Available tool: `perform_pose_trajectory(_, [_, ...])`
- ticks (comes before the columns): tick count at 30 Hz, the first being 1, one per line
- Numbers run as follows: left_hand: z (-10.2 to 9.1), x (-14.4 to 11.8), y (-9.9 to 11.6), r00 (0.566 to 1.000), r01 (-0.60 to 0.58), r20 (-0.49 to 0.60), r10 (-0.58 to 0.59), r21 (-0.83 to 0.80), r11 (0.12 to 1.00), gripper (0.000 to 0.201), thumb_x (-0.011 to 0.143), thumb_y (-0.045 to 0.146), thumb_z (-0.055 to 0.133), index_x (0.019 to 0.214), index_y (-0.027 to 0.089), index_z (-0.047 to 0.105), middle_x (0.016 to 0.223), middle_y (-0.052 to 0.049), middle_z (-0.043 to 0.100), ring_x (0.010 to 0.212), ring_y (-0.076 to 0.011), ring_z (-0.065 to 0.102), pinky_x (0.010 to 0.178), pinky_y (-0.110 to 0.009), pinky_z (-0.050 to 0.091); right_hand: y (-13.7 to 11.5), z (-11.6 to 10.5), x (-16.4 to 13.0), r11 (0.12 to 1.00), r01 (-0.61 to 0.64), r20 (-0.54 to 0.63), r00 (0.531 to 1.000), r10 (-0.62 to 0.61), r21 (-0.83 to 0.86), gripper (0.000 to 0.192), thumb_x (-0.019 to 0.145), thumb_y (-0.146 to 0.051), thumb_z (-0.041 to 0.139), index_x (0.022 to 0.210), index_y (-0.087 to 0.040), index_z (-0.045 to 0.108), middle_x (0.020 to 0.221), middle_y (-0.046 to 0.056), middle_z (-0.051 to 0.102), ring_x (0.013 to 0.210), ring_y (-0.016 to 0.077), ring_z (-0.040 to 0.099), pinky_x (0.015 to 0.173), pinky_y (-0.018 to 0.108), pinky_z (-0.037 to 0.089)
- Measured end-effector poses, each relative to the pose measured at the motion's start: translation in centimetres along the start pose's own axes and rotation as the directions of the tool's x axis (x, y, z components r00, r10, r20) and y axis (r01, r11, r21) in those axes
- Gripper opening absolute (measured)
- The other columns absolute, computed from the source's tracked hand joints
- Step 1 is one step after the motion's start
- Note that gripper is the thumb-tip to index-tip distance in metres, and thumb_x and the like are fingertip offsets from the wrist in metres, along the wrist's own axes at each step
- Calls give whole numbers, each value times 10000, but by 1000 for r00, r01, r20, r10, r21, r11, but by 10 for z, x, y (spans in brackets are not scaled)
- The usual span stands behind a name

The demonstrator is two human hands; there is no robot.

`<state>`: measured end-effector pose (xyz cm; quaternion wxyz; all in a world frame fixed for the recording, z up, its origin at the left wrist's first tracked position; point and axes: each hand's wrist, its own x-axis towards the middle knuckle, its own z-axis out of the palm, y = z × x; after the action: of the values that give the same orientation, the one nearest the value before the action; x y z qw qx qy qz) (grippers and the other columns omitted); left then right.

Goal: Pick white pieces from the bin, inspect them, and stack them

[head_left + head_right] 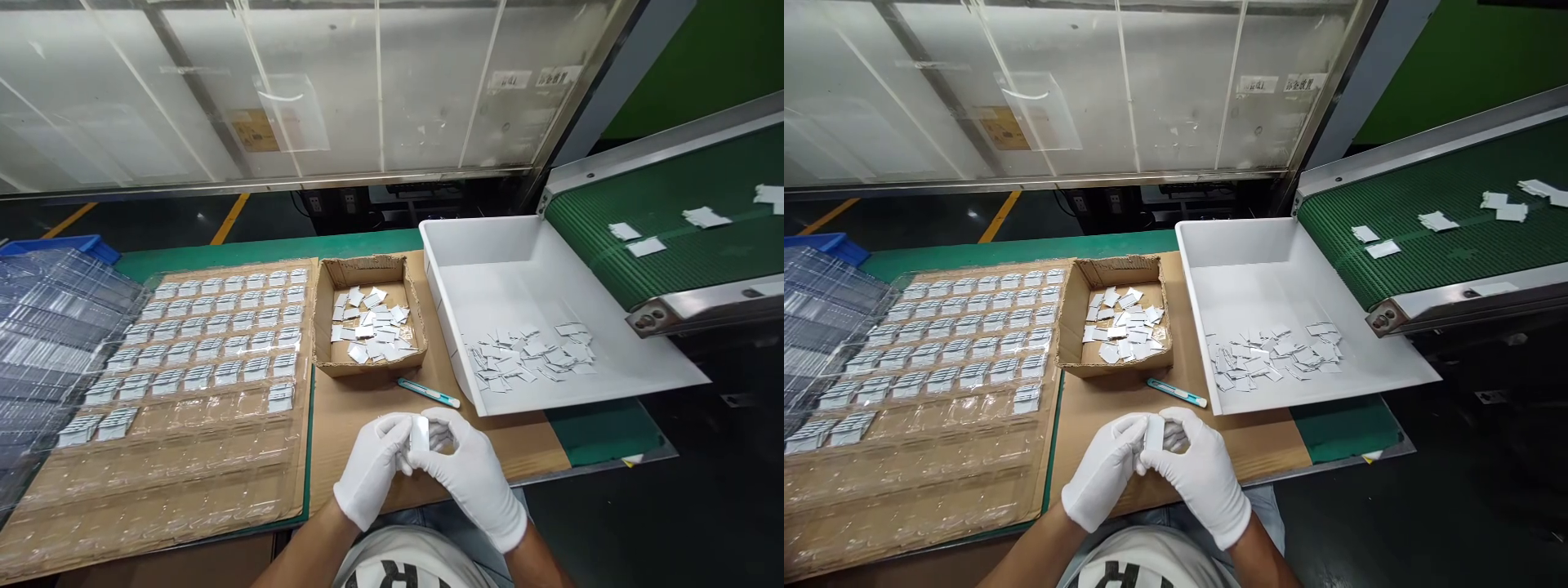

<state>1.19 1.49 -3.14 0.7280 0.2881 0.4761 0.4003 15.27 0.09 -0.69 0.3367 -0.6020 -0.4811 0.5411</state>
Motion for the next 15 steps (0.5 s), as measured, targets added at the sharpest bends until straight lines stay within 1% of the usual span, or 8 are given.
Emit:
perform_pose_trajectory(3, [-2,2,-5,1000,2,18,-3,14,1000,477,687,595,721,631,132,622,569,18,515,497,-94,431,465,-219,345,6,1,3,1000,-4,7,1000,4,-2,327,658,-152,745,970,-211,669,858,-4,770,805,189,720,744,265,554])
perform_pose_trajectory(5, [-3,3,-7,1000,18,1,-18,27,999,485,670,601,732,645,128,626,572,19,518,480,-88,431,442,-211,336,9,2,4,1000,-11,16,1000,11,-2,310,663,-154,740,960,-207,665,853,1,771,801,192,724,740,269,557])
perform_pose_trajectory(9, [-3,2,-8,1000,9,-25,-8,43,999,501,644,602,752,569,138,577,548,31,494,457,-75,428,432,-202,347,11,1,5,1000,-11,18,1000,11,-25,302,668,-166,739,959,-207,665,851,0,770,788,188,723,734,269,555])
perform_pose_trajectory(15, [-2,2,-9,999,11,-35,-10,40,999,506,634,604,756,555,138,576,533,30,501,443,-74,445,415,-198,356,11,1,3,1000,-6,30,1000,6,4,314,674,-153,732,975,-209,661,871,-1,767,813,186,722,750,268,553])
